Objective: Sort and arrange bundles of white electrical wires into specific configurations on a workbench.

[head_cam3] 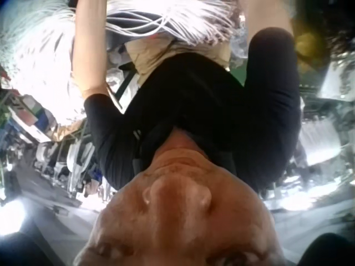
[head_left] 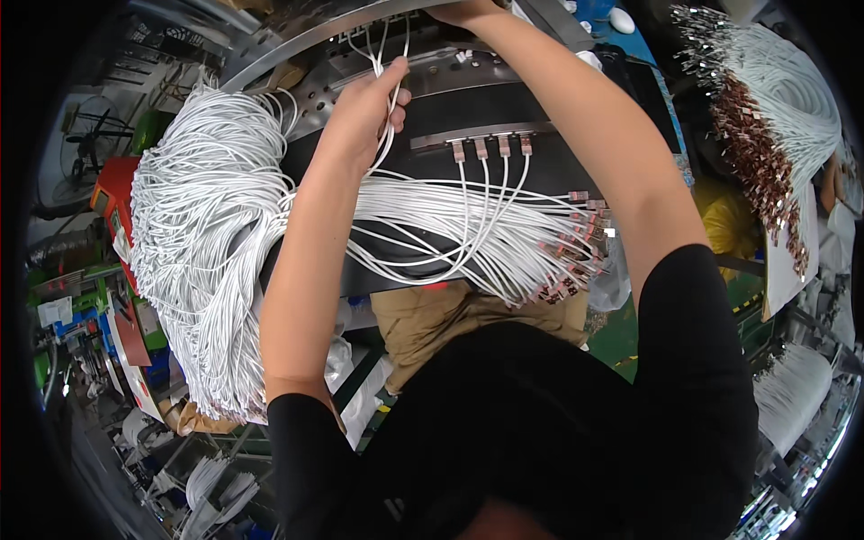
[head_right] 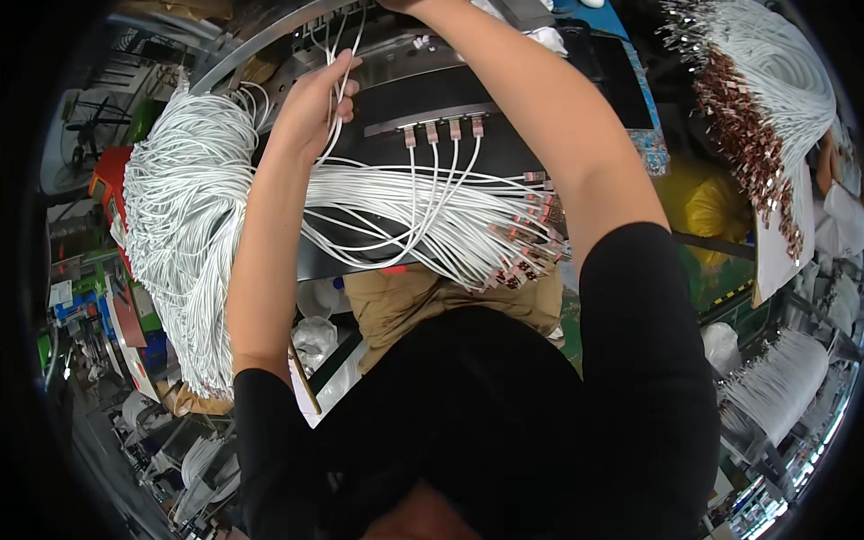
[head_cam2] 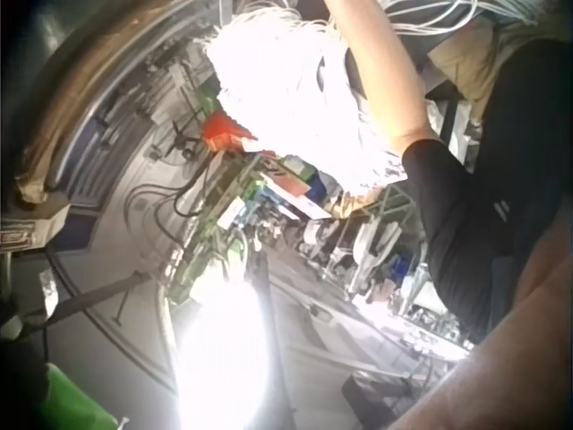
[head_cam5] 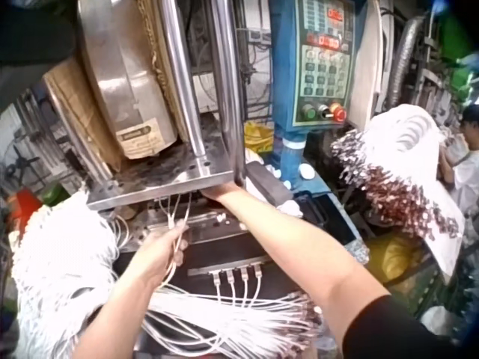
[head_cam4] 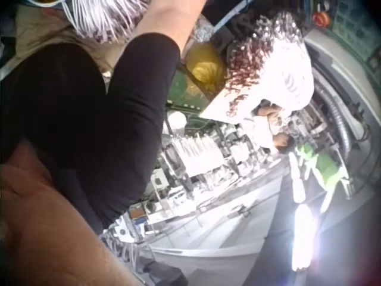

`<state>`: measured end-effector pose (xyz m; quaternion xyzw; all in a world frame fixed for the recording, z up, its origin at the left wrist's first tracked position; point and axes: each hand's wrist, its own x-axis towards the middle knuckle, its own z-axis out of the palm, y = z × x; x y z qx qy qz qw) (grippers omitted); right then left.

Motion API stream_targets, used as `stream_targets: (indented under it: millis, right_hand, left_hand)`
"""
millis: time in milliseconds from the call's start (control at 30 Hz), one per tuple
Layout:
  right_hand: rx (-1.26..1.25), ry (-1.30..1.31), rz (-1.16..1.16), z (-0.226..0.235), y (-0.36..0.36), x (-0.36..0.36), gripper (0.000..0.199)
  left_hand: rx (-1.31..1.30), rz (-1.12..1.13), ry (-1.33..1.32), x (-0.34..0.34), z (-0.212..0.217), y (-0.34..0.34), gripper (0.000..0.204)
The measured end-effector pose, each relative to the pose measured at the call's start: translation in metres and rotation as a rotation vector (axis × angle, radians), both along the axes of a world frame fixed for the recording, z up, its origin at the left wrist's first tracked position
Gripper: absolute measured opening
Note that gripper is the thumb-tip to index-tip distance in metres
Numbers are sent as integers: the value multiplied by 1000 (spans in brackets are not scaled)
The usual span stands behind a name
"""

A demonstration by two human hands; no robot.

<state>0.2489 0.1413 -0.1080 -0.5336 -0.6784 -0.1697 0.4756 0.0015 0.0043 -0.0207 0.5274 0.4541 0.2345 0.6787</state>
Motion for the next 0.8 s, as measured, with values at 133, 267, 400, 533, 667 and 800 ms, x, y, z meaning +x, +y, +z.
stream_targets:
  millis: [133, 267, 400, 533, 667, 800]
  right_hand:
    - [-362, 164, 285, 9, 15, -55, 26]
    - [-310, 192, 230, 4, 6, -39, 28]
    - [-273, 227, 188, 4, -12, -41, 30]
    - [-348, 124, 247, 21, -90, -72, 36]
    - [-445, -186, 20, 32, -186, -44, 29]
    - [-485, -65, 193, 45, -233, -22, 26]
  left_hand:
    - [28, 108, 41, -54, 0, -29, 40]
    - [256, -104, -11, -110, 65, -51, 31]
    - [1116, 650, 390, -213, 124, -29, 43]
    - [730, 633, 1637, -347, 82, -11, 62]
    - [889, 604, 754, -208, 9, -67, 40]
    - [1410, -262, 422, -81, -22, -152, 22]
